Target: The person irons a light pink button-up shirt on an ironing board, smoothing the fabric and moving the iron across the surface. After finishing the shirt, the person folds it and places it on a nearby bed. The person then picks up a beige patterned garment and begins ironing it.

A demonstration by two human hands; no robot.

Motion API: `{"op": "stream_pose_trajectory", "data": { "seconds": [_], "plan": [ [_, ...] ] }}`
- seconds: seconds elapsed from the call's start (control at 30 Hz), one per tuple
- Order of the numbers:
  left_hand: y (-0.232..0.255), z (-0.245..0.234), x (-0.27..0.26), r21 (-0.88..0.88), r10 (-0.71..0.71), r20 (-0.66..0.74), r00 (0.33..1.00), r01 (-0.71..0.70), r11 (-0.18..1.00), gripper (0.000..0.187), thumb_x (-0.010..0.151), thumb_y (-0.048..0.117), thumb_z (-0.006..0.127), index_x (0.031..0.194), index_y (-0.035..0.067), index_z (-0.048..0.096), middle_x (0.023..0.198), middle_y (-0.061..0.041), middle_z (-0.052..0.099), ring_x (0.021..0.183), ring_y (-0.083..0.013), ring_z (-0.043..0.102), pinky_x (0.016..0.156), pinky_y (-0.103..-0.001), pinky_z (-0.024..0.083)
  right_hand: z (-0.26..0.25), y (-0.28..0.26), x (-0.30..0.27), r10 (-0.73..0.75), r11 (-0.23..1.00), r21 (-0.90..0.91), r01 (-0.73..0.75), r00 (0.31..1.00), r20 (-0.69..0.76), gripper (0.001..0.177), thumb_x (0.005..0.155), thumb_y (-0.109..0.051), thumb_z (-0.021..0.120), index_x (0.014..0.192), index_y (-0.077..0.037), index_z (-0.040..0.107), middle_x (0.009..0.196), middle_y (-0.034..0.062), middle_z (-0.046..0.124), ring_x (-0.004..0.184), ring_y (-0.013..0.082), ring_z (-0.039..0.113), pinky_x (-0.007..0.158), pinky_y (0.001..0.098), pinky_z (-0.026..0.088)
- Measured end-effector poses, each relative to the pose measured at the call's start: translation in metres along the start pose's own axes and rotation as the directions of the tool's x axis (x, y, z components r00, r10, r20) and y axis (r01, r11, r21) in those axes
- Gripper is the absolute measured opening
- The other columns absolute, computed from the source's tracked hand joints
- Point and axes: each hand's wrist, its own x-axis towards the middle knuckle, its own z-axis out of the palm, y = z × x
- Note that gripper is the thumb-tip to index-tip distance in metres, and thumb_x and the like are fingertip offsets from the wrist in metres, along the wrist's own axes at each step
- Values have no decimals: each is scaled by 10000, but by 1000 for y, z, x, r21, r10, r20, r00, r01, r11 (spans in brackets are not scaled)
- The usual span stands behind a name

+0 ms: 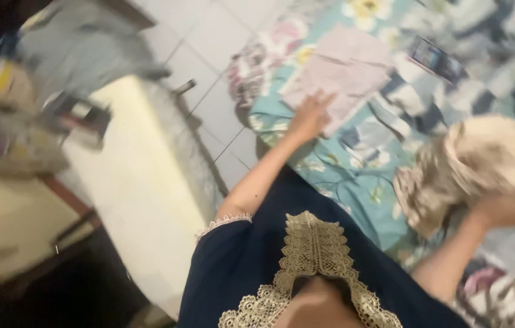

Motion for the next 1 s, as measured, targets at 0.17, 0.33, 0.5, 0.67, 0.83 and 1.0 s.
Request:
{"op": "stream_pose_trajectory", "data": {
  "seconds": [0.17,0.33,0.5,0.67,0.83,1.0],
  "plan": [
    [32,-65,-56,-596,57,-64,996,-83,799,796,903,485,712,1575,249,355,1626,-95,403,1493,-321,402,1220,-490,368,-19,-94,-20,-213,936,319,150,961,176,605,841,-217,809,1259,-71,398,1229,147,424,1160,308,349,938,504,202],
    [95,-173,-112,-645,194,-94,976,-208,735,1217,707,650,835,1619,271,124,1692,-84,87,1560,-343,154,1243,-570,197,-32,-202,-69,-481,772,583,253,832,277,510,874,-214,804,1187,-81,424,1145,117,460,1077,255,398,884,440,272],
    [118,-221,-178,-510,247,-437,865,-465,724,1283,661,638,845,1591,238,58,1657,-121,77,1530,-335,132,1221,-556,161,7,-285,-128,-711,583,794,172,582,396,423,907,-210,799,1114,-90,451,1060,87,495,995,202,447,830,375,342],
    [77,-228,-288,-244,-49,-678,734,-161,956,795,782,404,785,1411,138,379,1473,-125,369,1397,-300,382,1172,-449,340,98,-349,-212,-842,499,861,-96,181,508,350,939,-207,794,1041,-99,477,975,58,530,912,148,496,776,311,413],
    [77,-256,-406,-143,-177,-934,309,129,981,554,761,213,747,1236,120,476,1294,-108,460,1236,-279,487,1054,-407,442,168,-405,-283,-858,477,868,-138,-287,426,354,913,-206,825,960,-102,490,889,35,559,831,104,528,729,263,457],
    [81,-250,-470,-184,-164,-983,-86,346,920,357,740,21,709,1060,103,573,1115,-91,550,1075,-258,591,937,-364,545,235,-423,-314,-809,268,899,346,-426,405,339,937,-30,785,790,-21,480,870,68,549,778,171,541,706,286,443]
  ]
}}
